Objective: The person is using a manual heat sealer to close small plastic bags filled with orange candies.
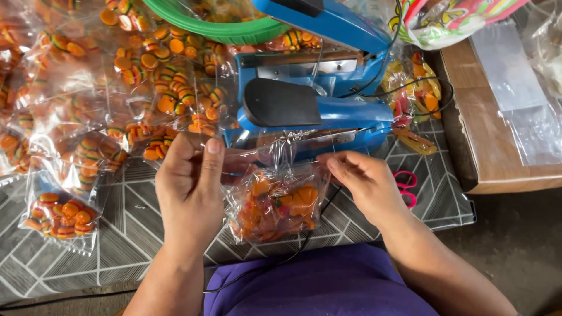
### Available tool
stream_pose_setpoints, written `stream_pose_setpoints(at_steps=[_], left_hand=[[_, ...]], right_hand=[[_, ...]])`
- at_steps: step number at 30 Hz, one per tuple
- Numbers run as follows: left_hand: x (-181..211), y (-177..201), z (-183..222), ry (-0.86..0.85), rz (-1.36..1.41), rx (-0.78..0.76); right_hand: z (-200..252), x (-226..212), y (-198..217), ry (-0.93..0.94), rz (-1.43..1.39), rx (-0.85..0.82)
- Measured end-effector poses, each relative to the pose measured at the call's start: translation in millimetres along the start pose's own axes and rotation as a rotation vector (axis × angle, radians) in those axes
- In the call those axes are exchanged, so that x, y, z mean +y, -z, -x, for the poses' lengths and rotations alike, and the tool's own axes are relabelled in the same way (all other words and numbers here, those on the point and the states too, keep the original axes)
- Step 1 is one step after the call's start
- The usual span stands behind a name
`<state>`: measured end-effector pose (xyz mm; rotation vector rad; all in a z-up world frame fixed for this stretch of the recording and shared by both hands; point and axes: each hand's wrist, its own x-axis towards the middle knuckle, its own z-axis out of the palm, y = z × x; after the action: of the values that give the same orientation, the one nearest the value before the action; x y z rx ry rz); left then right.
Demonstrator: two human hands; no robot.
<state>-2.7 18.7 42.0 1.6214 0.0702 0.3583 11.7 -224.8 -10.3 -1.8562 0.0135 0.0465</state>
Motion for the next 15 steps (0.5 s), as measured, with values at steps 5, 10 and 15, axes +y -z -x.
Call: stream_pose_setpoints(at_steps=[5,10,15], left_hand=[[8,-8,2,-0.020,0.059,0.007],[13,-2,11,-0.042,0.113,0.002],[16,-1,39,-0.248,-0.033,0.152]], right_hand=[[-1,-10,-11,-0.157,-0.389,0.023],[2,-16,4,-0.361,-0.524,-0.197],[21,-18,3,-0.068,-0.510,-0.580]])
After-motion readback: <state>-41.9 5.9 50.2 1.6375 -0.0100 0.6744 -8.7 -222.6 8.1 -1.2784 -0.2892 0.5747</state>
